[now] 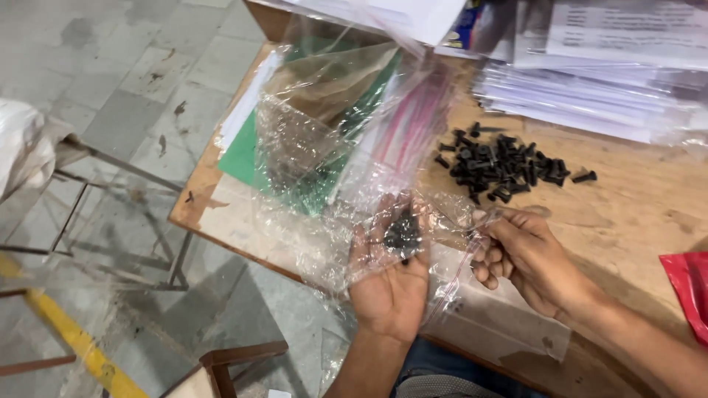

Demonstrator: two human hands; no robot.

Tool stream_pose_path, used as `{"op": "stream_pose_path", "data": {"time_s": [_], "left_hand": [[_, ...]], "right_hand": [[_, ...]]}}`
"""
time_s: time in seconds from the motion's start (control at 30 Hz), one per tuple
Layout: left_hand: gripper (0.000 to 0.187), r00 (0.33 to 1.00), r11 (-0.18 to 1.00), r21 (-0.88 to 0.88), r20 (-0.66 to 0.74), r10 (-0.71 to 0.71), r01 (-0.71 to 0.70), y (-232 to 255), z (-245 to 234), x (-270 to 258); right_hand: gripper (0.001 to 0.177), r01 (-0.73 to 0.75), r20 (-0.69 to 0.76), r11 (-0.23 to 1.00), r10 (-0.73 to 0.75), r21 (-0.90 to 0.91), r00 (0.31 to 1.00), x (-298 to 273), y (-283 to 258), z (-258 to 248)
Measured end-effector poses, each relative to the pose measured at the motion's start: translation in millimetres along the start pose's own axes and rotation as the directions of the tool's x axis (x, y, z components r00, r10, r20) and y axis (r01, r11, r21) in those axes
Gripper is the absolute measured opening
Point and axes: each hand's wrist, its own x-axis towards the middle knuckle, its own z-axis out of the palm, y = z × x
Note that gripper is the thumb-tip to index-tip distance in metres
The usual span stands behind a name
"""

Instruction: The person reviews an instruction sheet, then opens a plastic bag containing black plastic fasteners. They pour the fasteners onto the table and sort them by hand into a clear zip-top bag, handling them one at a time.

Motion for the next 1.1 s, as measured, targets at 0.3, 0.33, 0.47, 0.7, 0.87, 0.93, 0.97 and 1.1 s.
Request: {"op": "stream_pose_path", "data": {"time_s": [0.3, 0.33, 0.47, 0.7, 0.87, 0.93, 0.97, 1.1], "left_hand": [[0.045, 1.000, 0.999, 0.046, -0.007, 0.000, 0.000, -21, -22, 0], [0.046, 1.000, 1.000, 0.016, 0.000, 0.007, -0.007, -21, -22, -1], [0.048, 0.996, 0.998, 0.050, -0.078, 0.046, -0.042, -25, -5, -3], [0.044, 0.988, 0.990, 0.115, -0.119, 0.099, -0.085, -23, -12, 3], [0.049, 0.990, 0.960, 0.240, 0.005, 0.144, -0.141, -21, -20, 3], [0.051, 0.984, 0.879, 0.453, -0.019, 0.179, -0.151, -22, -9, -4], [0.055, 0.975, 0.751, 0.644, -0.031, 0.220, -0.149, -24, -3, -7], [0.072, 0.972, 0.644, 0.728, 0.169, 0.164, -0.235, -21, -26, -17]], "right_hand": [[0.023, -0.090, -0.033, 0.995, 0.091, 0.052, 0.995, 8, 5, -17], [0.024, -0.084, -0.013, 0.995, 0.085, 0.060, 0.996, 10, 9, -21], [0.022, -0.098, -0.001, 0.994, 0.098, 0.053, 0.995, 10, 8, -24], [0.021, -0.110, 0.012, 0.992, 0.109, 0.069, 0.994, 16, 20, -32], [0.020, -0.120, 0.030, 0.991, 0.118, 0.052, 0.992, 15, 25, -34], [0.022, -0.137, 0.012, 0.990, 0.137, 0.021, 0.991, 14, 25, -33], [0.024, -0.154, -0.005, 0.988, 0.154, -0.010, 0.988, 13, 25, -33], [0.023, -0.113, 0.026, 0.992, 0.114, -0.063, 0.993, 5, 15, -27]]}}
